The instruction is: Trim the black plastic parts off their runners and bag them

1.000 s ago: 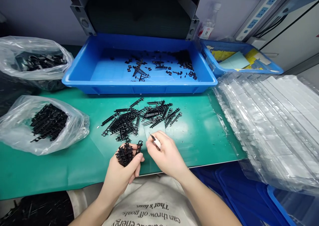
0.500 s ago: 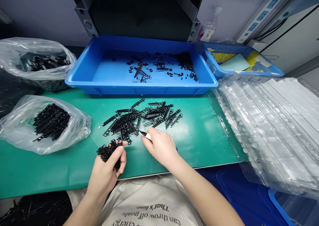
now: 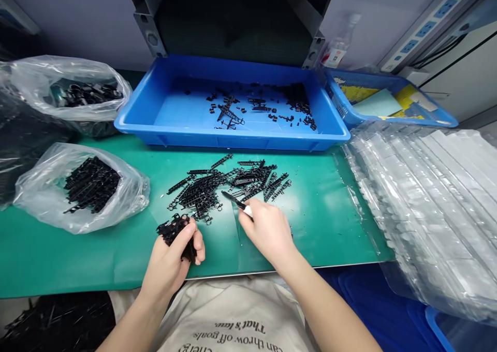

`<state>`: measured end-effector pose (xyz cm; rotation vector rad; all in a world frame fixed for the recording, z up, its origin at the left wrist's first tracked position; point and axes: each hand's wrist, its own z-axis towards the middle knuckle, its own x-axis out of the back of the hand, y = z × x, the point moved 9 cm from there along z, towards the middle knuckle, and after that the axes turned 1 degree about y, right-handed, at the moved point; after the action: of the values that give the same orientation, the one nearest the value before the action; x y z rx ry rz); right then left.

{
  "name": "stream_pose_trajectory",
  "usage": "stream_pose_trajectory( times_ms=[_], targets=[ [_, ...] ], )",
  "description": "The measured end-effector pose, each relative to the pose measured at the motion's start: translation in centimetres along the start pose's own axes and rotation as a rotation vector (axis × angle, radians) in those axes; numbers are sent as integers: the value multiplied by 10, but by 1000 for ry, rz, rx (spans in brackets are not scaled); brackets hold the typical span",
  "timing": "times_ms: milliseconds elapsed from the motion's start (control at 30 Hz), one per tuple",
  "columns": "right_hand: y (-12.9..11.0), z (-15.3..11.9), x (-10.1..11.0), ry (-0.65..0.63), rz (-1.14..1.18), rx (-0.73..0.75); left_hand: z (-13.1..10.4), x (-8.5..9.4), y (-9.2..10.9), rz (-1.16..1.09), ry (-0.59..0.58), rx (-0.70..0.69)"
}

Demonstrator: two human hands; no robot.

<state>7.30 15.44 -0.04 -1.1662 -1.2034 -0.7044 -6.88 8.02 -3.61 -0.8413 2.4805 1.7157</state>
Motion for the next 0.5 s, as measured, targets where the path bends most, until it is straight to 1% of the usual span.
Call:
stream_pose_trajectory(
  times_ms=[67, 167, 200, 267, 300, 333, 367, 433, 467, 500],
  targets=[
    [9, -9, 11, 26, 37, 34, 3, -3, 6, 105, -16, -62],
    [7, -24, 31, 59, 167, 176, 7, -8, 19, 357, -19, -157],
    [4, -28, 37, 51, 220, 233, 9, -11, 24, 418, -28, -186],
    [-5, -34, 43, -9, 314, 328, 11, -20, 30, 470, -87, -218],
    [-8, -36, 43, -53, 349, 351, 11, -26, 29, 472, -139, -199],
    [-11, -36, 43, -89, 386, 362, 12, -32, 23, 456, -207, -148],
    [-13, -36, 42, -110, 425, 361, 11, -38, 14, 419, -293, -69],
    [-15, -32, 41, -112, 503, 332, 4, -50, -8, 296, -463, 124],
    [-14, -30, 38, -110, 538, 312, 0, -54, -18, 227, -520, 205],
    [-14, -28, 35, -111, 565, 288, -4, -56, -25, 166, -548, 262]
  ],
)
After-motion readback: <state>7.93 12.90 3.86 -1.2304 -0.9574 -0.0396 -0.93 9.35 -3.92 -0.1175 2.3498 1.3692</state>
